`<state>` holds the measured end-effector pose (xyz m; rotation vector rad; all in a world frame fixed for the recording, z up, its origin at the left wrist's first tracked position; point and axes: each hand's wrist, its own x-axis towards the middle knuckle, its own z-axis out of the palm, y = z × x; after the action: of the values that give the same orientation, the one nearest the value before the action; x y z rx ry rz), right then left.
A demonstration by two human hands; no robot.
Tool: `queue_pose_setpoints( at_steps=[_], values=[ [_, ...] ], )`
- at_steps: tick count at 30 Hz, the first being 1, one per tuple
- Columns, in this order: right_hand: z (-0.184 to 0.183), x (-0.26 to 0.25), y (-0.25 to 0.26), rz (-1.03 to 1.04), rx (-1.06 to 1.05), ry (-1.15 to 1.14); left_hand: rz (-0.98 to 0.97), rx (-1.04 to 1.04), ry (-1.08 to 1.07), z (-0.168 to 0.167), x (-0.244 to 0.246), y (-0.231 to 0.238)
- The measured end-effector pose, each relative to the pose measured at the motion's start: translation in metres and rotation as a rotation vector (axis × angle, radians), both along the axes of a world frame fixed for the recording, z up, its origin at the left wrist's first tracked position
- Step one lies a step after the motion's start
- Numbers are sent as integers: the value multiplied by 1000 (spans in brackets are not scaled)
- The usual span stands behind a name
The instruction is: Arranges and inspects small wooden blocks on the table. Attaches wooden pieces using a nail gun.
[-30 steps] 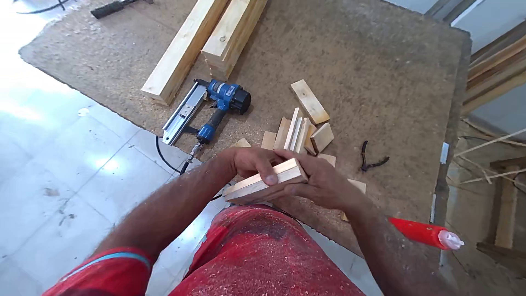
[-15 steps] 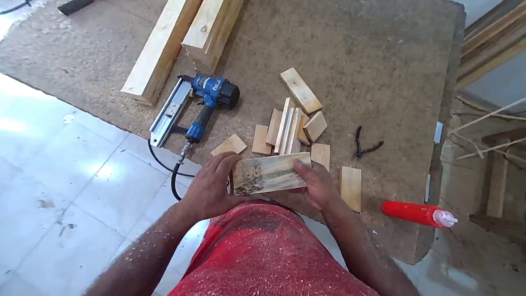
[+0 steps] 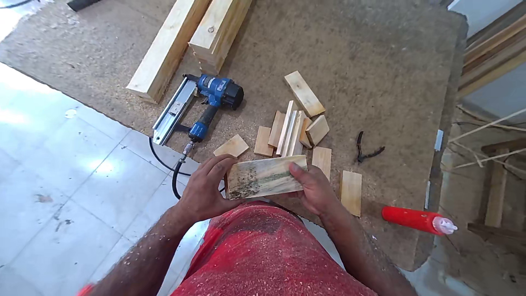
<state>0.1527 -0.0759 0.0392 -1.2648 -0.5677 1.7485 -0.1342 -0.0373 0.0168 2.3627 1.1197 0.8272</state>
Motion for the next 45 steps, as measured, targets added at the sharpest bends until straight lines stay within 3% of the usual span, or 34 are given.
queue_pose_setpoints(
  at_steps=[5, 12, 14, 18, 22, 30, 35, 36, 40, 42, 45],
  values=[
    [-2, -3, -6, -19, 28, 6, -15, -161, -115, 0, -3, 1],
    [-6, -1, -9, -21, 124, -38, 0, -79, -101, -2, -2, 1],
    [-7, 0, -11, -21, 188, -104, -27, -244, -168, -1, -3, 1],
    [-2, 5, -15, -19, 342, -240, -121, -854, -642, 9, -1, 1],
    [1, 3, -15, 41, 390, -247, 51, -1057, -869, 7, 15, -9],
    [1, 5, -13, 133, 478, -272, -27, -835, -862, 8, 14, -13],
    [-5, 20, -9, 281, 487, -447, 15, -563, -648, 22, 10, -15],
    [-8, 25, -11, 304, 442, -382, 24, -485, -571, 26, 9, -16],
    [-6, 29, -17, 314, 128, 269, -63, -128, -304, 31, 6, -17],
    [0, 30, -13, 318, 18, 370, -175, 75, -200, 30, 7, -16],
    [10, 22, -7, 183, -63, 250, -279, 324, -38, 28, 9, -14]
  ],
)
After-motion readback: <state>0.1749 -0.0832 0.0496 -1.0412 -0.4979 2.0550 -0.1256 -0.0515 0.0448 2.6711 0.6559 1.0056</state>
